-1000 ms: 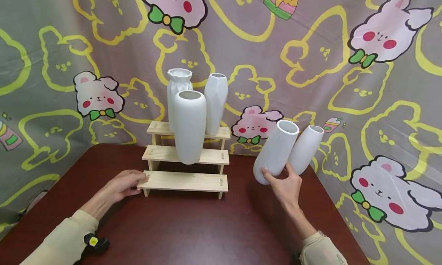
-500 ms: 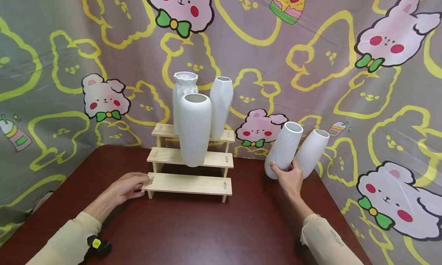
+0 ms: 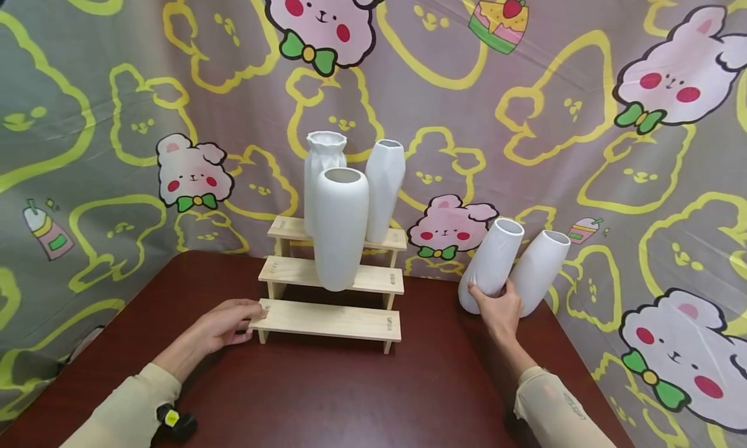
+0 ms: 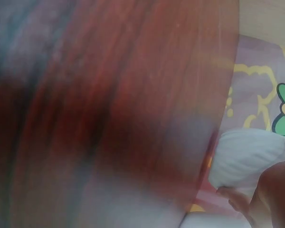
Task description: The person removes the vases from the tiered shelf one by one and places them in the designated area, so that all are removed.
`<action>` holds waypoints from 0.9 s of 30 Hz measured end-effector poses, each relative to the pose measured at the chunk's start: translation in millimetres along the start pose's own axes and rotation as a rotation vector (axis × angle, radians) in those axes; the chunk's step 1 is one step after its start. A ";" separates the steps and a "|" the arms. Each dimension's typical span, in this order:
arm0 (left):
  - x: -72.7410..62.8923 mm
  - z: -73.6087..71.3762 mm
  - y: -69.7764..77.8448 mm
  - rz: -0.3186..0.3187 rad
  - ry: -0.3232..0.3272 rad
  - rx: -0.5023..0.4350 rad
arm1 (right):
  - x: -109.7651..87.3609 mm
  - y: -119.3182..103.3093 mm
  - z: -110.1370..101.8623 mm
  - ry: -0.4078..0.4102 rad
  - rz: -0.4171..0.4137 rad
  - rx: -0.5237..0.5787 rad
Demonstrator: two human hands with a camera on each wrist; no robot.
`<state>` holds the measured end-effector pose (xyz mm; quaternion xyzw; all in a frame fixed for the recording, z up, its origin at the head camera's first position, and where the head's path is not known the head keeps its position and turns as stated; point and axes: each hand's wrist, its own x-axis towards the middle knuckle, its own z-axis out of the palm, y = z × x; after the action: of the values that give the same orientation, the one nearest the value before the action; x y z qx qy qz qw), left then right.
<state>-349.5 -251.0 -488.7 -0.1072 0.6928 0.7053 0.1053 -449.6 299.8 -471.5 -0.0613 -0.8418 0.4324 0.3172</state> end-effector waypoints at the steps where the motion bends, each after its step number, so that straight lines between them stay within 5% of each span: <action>1: -0.8 0.4 -0.1 0.001 -0.002 0.001 | -0.3 0.9 0.1 0.002 0.001 -0.005; 27: 2.3 -1.1 1.6 0.033 -0.037 -0.039 | 2.5 8.0 7.4 -0.038 0.023 -0.039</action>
<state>-352.2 -252.1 -487.8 -0.0848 0.6784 0.7223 0.1042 -457.2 300.6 -479.5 -0.0688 -0.8554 0.4204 0.2948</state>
